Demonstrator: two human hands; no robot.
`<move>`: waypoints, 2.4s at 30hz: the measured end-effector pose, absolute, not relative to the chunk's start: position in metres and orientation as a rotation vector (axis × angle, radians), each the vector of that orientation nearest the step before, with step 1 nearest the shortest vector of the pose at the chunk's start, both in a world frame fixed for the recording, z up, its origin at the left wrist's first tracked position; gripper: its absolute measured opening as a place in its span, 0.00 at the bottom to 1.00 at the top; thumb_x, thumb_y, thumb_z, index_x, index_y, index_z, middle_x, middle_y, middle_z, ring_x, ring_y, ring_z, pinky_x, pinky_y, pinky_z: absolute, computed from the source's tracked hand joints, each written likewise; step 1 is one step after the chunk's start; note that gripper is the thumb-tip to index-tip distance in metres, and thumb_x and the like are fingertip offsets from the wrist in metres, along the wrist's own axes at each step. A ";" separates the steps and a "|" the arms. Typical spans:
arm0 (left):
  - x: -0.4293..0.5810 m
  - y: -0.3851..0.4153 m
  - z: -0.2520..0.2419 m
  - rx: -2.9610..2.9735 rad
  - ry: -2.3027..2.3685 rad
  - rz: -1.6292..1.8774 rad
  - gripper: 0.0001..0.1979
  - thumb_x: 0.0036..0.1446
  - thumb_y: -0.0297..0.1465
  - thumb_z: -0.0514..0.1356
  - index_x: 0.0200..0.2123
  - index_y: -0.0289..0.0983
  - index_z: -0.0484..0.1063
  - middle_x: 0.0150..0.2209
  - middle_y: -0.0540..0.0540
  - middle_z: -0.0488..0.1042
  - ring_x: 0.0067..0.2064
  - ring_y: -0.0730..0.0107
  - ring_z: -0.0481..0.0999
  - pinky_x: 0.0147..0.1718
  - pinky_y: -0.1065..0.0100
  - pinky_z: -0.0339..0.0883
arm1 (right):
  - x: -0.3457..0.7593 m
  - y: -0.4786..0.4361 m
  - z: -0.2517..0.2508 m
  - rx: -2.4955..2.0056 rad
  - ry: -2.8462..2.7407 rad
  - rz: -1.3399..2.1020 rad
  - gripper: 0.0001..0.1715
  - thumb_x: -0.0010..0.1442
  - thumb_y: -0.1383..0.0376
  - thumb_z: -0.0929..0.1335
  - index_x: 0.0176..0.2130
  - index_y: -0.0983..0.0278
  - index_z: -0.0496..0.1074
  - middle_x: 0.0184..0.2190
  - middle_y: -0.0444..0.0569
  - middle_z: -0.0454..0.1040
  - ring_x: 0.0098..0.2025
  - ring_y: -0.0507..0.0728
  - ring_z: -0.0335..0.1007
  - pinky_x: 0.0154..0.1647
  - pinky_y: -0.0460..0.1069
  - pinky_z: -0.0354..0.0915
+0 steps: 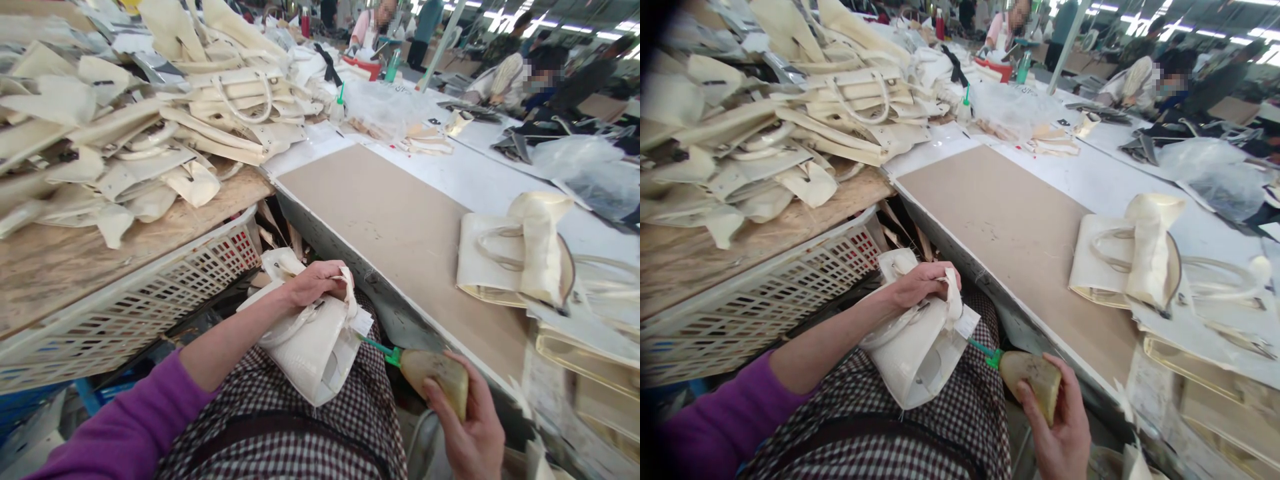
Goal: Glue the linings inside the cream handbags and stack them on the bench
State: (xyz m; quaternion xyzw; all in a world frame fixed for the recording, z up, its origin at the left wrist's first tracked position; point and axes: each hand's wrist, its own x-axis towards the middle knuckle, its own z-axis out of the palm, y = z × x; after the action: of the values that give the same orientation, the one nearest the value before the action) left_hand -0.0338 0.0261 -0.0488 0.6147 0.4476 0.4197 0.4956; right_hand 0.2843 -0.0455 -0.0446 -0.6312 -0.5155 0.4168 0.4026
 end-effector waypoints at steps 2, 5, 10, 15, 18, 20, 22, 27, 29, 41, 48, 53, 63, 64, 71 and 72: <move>-0.033 0.026 -0.049 1.491 1.086 1.012 0.08 0.59 0.30 0.58 0.32 0.34 0.77 0.37 0.46 0.74 0.41 0.64 0.73 0.44 0.65 0.65 | 0.290 -0.046 -0.044 -1.593 -1.335 1.084 0.31 0.54 0.50 0.76 0.52 0.61 0.71 0.46 0.50 0.77 0.44 0.61 0.76 0.44 0.49 0.72; -0.031 0.025 -0.049 1.498 1.084 1.005 0.08 0.59 0.30 0.59 0.32 0.34 0.77 0.37 0.46 0.74 0.42 0.64 0.73 0.44 0.64 0.65 | 0.301 -0.045 -0.046 -1.558 -1.458 1.152 0.30 0.51 0.52 0.78 0.50 0.60 0.74 0.45 0.49 0.80 0.43 0.63 0.78 0.42 0.48 0.74; -0.029 0.027 -0.049 1.523 1.081 1.009 0.08 0.59 0.31 0.59 0.31 0.34 0.77 0.36 0.46 0.74 0.41 0.64 0.73 0.44 0.64 0.65 | 0.300 -0.043 -0.043 -1.554 -1.442 1.230 0.30 0.51 0.52 0.78 0.50 0.61 0.75 0.43 0.49 0.80 0.41 0.63 0.78 0.38 0.48 0.75; -0.031 0.026 -0.048 1.522 1.097 1.025 0.09 0.59 0.31 0.59 0.31 0.34 0.76 0.35 0.47 0.72 0.41 0.65 0.73 0.44 0.66 0.65 | 0.293 -0.047 -0.038 -1.616 -1.307 1.202 0.30 0.52 0.52 0.77 0.51 0.60 0.73 0.41 0.48 0.80 0.38 0.60 0.77 0.33 0.46 0.72; -0.031 0.024 -0.050 1.523 1.112 1.039 0.08 0.60 0.31 0.58 0.32 0.34 0.76 0.36 0.47 0.72 0.40 0.66 0.73 0.42 0.67 0.66 | 0.303 -0.051 -0.045 -1.588 -1.368 1.274 0.31 0.51 0.52 0.78 0.51 0.60 0.75 0.42 0.48 0.80 0.38 0.59 0.76 0.29 0.45 0.70; -0.030 0.023 -0.053 1.537 1.122 1.056 0.08 0.60 0.30 0.58 0.32 0.34 0.76 0.37 0.46 0.73 0.40 0.66 0.74 0.42 0.67 0.67 | 0.311 -0.054 -0.051 -1.575 -1.400 1.335 0.31 0.50 0.52 0.79 0.50 0.60 0.76 0.43 0.49 0.79 0.37 0.60 0.76 0.26 0.45 0.69; -0.029 0.020 -0.056 1.558 1.141 1.083 0.08 0.60 0.28 0.58 0.33 0.34 0.77 0.37 0.46 0.73 0.41 0.66 0.74 0.44 0.66 0.67 | 0.316 -0.059 -0.055 -1.597 -1.390 1.365 0.32 0.50 0.52 0.78 0.51 0.61 0.75 0.42 0.50 0.79 0.36 0.60 0.76 0.25 0.46 0.69; -0.025 0.008 -0.060 1.583 1.254 1.200 0.09 0.61 0.24 0.56 0.35 0.35 0.76 0.40 0.45 0.73 0.43 0.65 0.74 0.49 0.63 0.68 | 0.306 -0.073 -0.048 -1.685 -1.306 1.270 0.32 0.52 0.49 0.77 0.51 0.61 0.74 0.40 0.49 0.79 0.35 0.59 0.75 0.27 0.46 0.70; -0.022 0.003 -0.061 1.600 1.296 1.247 0.09 0.62 0.24 0.55 0.36 0.35 0.76 0.41 0.44 0.74 0.44 0.65 0.74 0.49 0.63 0.68 | 0.298 -0.080 -0.042 -1.704 -1.262 1.255 0.31 0.52 0.48 0.77 0.50 0.61 0.75 0.40 0.48 0.78 0.33 0.57 0.72 0.26 0.45 0.69; -0.041 -0.007 -0.037 2.001 1.604 1.631 0.09 0.65 0.25 0.55 0.37 0.34 0.76 0.39 0.42 0.78 0.40 0.66 0.78 0.40 0.66 0.74 | 0.312 -0.075 -0.051 -1.435 -0.733 1.439 0.21 0.54 0.54 0.76 0.45 0.61 0.77 0.34 0.48 0.76 0.25 0.54 0.65 0.18 0.47 0.62; -0.057 -0.066 0.016 2.396 1.548 1.453 0.13 0.66 0.26 0.59 0.53 0.39 0.74 0.48 0.43 0.80 0.47 0.65 0.79 0.48 0.66 0.76 | 0.321 -0.055 -0.044 -1.321 -0.713 1.277 0.15 0.54 0.57 0.76 0.39 0.61 0.75 0.33 0.47 0.74 0.24 0.53 0.64 0.16 0.47 0.60; -0.045 -0.120 0.010 2.002 1.601 1.240 0.13 0.66 0.22 0.56 0.48 0.41 0.75 0.44 0.46 0.78 0.44 0.69 0.79 0.46 0.72 0.73 | 0.318 -0.056 -0.047 -1.462 -0.825 1.291 0.24 0.51 0.57 0.78 0.46 0.61 0.77 0.34 0.49 0.76 0.26 0.56 0.68 0.18 0.47 0.65; -0.038 -0.185 0.007 1.176 1.738 1.046 0.05 0.61 0.25 0.58 0.36 0.40 0.74 0.35 0.48 0.73 0.33 0.69 0.73 0.31 0.74 0.67 | 0.308 -0.053 -0.070 -1.626 -1.398 1.344 0.36 0.47 0.51 0.80 0.53 0.60 0.75 0.44 0.51 0.78 0.36 0.61 0.76 0.29 0.47 0.73; -0.039 -0.187 0.007 1.110 1.715 1.050 0.04 0.61 0.26 0.59 0.35 0.40 0.74 0.35 0.48 0.73 0.33 0.69 0.73 0.30 0.74 0.67 | 0.302 -0.051 -0.070 -1.604 -1.420 1.341 0.36 0.47 0.51 0.80 0.53 0.59 0.75 0.45 0.50 0.78 0.38 0.61 0.76 0.31 0.47 0.74; -0.039 -0.176 0.004 0.672 1.511 1.161 0.02 0.53 0.29 0.63 0.29 0.38 0.75 0.31 0.48 0.71 0.31 0.69 0.71 0.27 0.74 0.67 | 0.261 -0.027 -0.069 -1.487 -1.564 1.318 0.34 0.51 0.49 0.78 0.52 0.60 0.72 0.45 0.51 0.77 0.41 0.63 0.75 0.37 0.52 0.74; -0.040 -0.175 0.003 0.622 1.487 1.172 0.03 0.53 0.29 0.64 0.28 0.38 0.75 0.31 0.48 0.71 0.31 0.69 0.71 0.27 0.74 0.67 | 0.258 -0.023 -0.071 -1.472 -1.582 1.312 0.34 0.51 0.49 0.78 0.52 0.60 0.72 0.45 0.52 0.77 0.41 0.63 0.75 0.38 0.53 0.73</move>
State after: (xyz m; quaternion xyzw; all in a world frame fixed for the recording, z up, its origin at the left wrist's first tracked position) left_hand -0.0397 -0.1746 0.0034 0.2621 0.6264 0.4938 0.5432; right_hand 0.2579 -0.0233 -0.0706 -0.5551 -0.5964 0.4949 0.3020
